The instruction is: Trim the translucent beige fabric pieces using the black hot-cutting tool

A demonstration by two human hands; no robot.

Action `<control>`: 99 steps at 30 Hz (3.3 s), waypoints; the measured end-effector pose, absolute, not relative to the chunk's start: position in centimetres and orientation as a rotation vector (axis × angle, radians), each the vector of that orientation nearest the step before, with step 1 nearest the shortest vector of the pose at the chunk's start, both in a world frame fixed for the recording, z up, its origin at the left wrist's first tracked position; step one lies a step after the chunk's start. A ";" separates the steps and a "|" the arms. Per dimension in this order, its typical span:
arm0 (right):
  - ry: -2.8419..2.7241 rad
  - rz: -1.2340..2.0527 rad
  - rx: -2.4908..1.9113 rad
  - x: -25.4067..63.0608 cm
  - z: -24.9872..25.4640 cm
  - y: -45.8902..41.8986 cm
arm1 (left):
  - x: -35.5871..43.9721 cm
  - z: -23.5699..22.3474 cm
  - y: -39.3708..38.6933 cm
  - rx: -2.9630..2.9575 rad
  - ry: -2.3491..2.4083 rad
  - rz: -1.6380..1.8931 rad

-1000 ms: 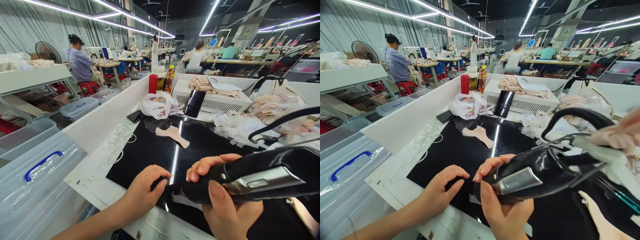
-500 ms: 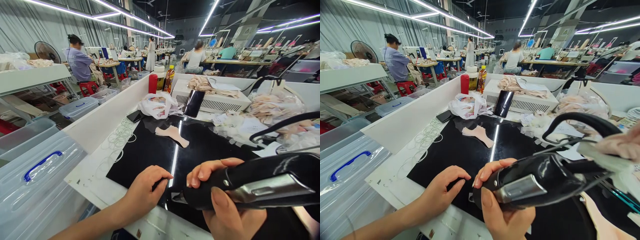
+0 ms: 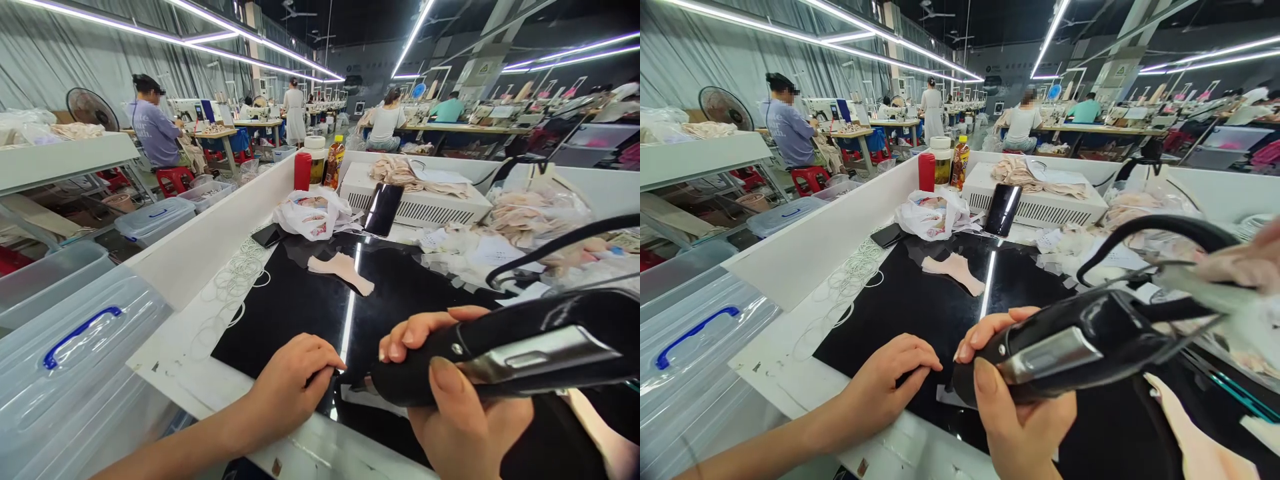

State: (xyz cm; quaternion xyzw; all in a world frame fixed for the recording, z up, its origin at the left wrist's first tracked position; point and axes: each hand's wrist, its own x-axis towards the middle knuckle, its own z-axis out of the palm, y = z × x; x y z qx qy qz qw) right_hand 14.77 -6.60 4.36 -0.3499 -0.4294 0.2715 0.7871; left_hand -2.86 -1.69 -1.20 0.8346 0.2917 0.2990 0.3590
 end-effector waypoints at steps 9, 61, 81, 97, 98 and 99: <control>-0.963 0.603 -0.731 14.9 3.6 -6.6 | -2.3 -1.1 -2.1 2.161 0.749 0.776; -0.840 0.360 -0.886 18.1 3.5 -5.9 | 2.8 0.2 6.2 2.386 -0.053 0.091; -0.884 0.452 -0.876 17.1 3.7 -7.0 | 3.0 0.1 5.8 2.378 -0.071 0.164; -0.953 0.532 -0.818 15.4 4.1 -7.5 | 3.0 0.3 5.8 2.405 -0.075 0.115; -0.959 0.530 -0.820 15.2 4.2 -7.5 | 3.1 0.4 5.8 2.408 -0.080 0.117; -0.967 0.531 -0.825 15.1 4.2 -7.6 | 3.1 0.5 5.8 2.412 -0.089 0.115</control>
